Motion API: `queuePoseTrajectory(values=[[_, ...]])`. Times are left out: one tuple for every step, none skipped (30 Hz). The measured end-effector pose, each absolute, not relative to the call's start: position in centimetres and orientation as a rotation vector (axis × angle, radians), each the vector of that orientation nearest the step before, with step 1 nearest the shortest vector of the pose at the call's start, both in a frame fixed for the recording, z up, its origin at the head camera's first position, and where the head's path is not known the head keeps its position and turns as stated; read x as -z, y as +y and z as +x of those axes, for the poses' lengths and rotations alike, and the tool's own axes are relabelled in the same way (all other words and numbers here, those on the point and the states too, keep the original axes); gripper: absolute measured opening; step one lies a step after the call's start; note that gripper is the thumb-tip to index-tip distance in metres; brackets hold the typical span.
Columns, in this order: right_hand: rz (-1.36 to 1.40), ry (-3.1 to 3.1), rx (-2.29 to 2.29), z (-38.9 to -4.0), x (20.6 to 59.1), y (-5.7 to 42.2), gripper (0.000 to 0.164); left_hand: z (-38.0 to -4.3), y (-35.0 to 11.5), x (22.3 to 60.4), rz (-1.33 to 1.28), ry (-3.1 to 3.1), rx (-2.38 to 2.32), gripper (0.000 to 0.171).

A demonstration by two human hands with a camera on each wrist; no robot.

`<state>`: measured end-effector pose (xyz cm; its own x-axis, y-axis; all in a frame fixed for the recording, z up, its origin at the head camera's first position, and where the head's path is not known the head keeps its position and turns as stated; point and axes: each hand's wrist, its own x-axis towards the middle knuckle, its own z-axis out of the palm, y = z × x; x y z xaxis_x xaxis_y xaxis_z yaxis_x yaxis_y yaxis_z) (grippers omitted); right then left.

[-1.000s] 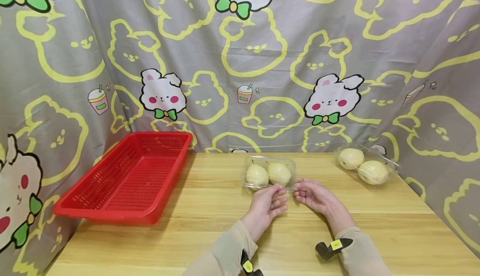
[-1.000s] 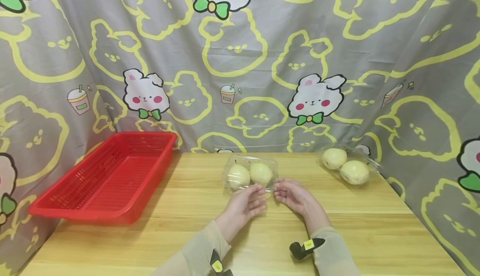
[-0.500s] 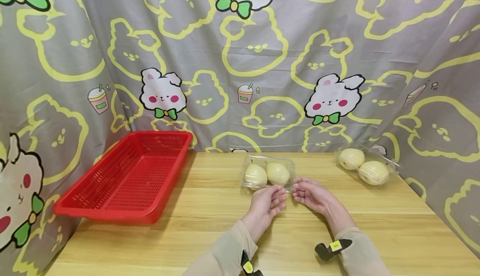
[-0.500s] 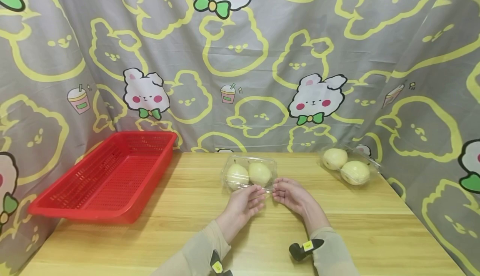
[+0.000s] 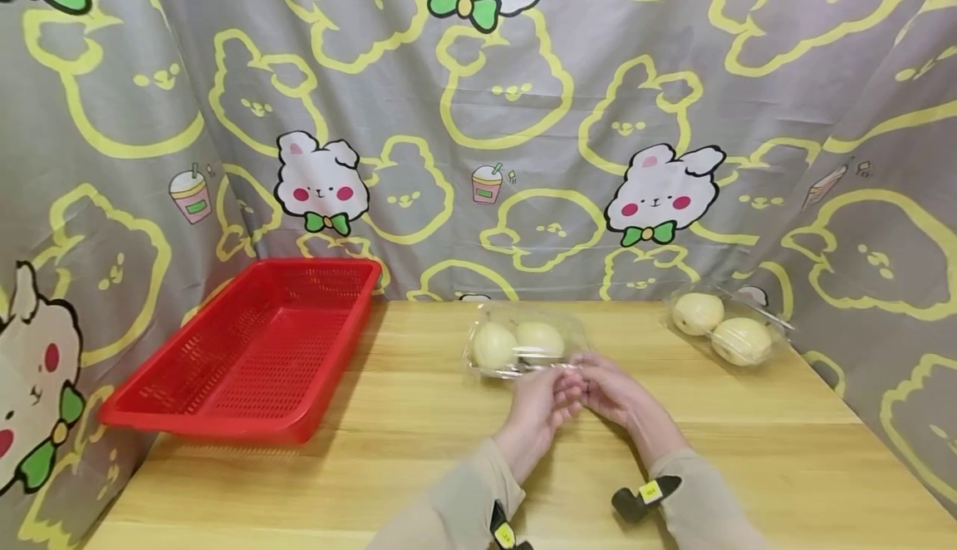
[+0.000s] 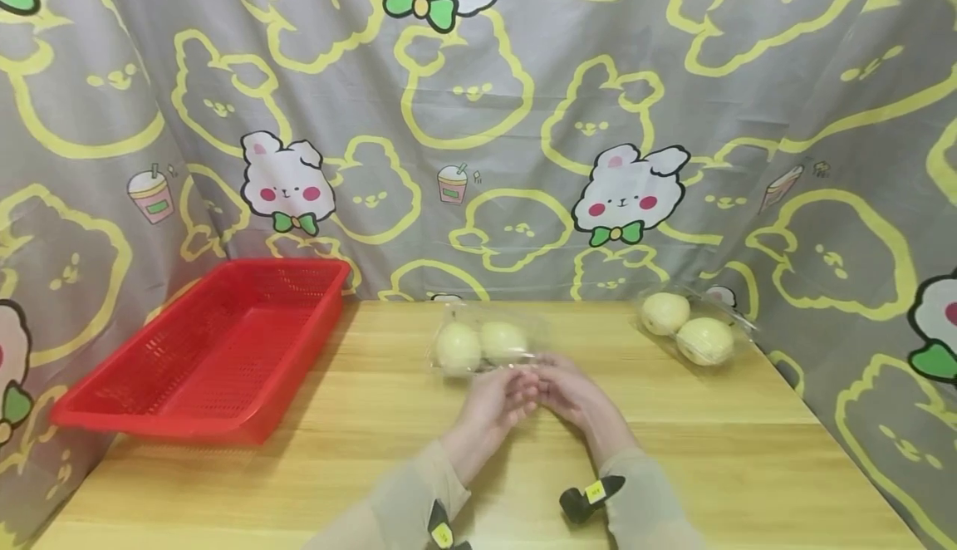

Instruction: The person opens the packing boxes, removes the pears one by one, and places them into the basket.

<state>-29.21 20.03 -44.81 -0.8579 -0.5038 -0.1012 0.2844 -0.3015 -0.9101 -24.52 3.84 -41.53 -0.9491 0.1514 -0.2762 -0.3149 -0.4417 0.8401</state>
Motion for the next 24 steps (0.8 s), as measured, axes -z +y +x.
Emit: queuePoseTrajectory(values=[[-0.281,1.470,2.192,-29.3,44.8,19.9,0.009,-24.6,3.9,41.4,-0.242,1.465,-2.470,0.018],[-0.276,1.478,2.202,-29.4,44.8,19.9,0.009,-24.7,3.9,41.3,-0.257,1.457,-2.497,0.018],[-0.269,1.480,2.215,-29.4,44.8,20.0,0.011,-24.8,3.9,41.2,-0.263,1.455,-2.516,0.019],[-0.256,1.482,2.225,-29.4,44.7,20.2,0.012,-24.9,3.8,41.2,-0.268,1.457,-2.520,0.019],[-0.247,1.492,2.220,-29.3,44.7,20.4,0.015,-24.9,3.8,41.2,-0.267,1.459,-2.514,0.019],[-0.241,1.489,2.215,-29.3,44.7,20.5,0.017,-24.9,3.8,41.2,-0.267,1.461,-2.501,0.019],[-0.236,1.483,2.209,-29.2,44.7,20.7,0.017,-24.9,3.7,41.3,-0.262,1.460,-2.492,0.019],[-0.237,1.475,2.206,-29.2,44.7,20.8,0.017,-24.9,3.7,41.3,-0.257,1.459,-2.488,0.019],[-0.242,1.469,2.203,-29.2,44.7,20.9,0.017,-24.9,3.7,41.4,-0.250,1.458,-2.487,0.019],[-0.244,1.462,2.202,-29.2,44.8,20.9,0.016,-24.9,3.6,41.5,-0.244,1.462,-2.488,0.019],[-0.246,1.456,2.200,-29.2,44.8,20.9,0.016,-24.9,3.6,41.6,-0.241,1.465,-2.490,0.019],[-0.242,1.453,2.202,-29.2,44.8,20.9,0.015,-24.9,3.5,41.6,-0.246,1.465,-2.488,0.019],[-0.236,1.454,2.205,-29.2,44.8,20.9,0.014,-25.0,3.5,41.6,-0.247,1.466,-2.487,0.019],[-0.234,1.454,2.208,-29.2,44.9,20.9,0.013,-25.0,3.5,41.6,-0.249,1.468,-2.485,0.019],[-0.230,1.455,2.210,-29.3,44.9,20.9,0.013,-25.0,3.5,41.6,-0.253,1.467,-2.484,0.019],[-0.228,1.454,2.211,-29.3,44.9,20.9,0.013,-25.1,3.5,41.6,-0.257,1.469,-2.483,0.019],[-0.230,1.452,2.210,-29.3,44.9,20.9,0.014,-25.1,3.4,41.6,-0.265,1.469,-2.481,0.019],[-0.233,1.450,2.208,-29.3,44.9,21.0,0.015,-25.2,3.4,41.6,-0.272,1.470,-2.480,0.019],[-0.236,1.447,2.207,-29.4,44.9,21.0,0.017,-25.2,3.4,41.6,-0.277,1.471,-2.480,0.019],[-0.241,1.446,2.204,-29.4,44.9,21.0,0.019,-25.3,3.4,41.6,-0.282,1.470,-2.480,0.019],[-0.240,1.445,2.202,-29.4,44.9,21.0,0.021,-25.3,3.4,41.7,-0.281,1.470,-2.480,0.019],[-0.241,1.444,2.202,-29.4,44.9,21.1,0.022,-25.3,3.4,41.7,-0.278,1.471,-2.479,0.019],[-0.241,1.445,2.200,-29.4,44.9,21.1,0.023,-25.4,3.3,41.7,-0.277,1.469,-2.480,0.019],[-0.239,1.449,2.197,-29.4,44.9,21.1,0.024,-25.4,3.3,41.7,-0.277,1.463,-2.480,0.018]])
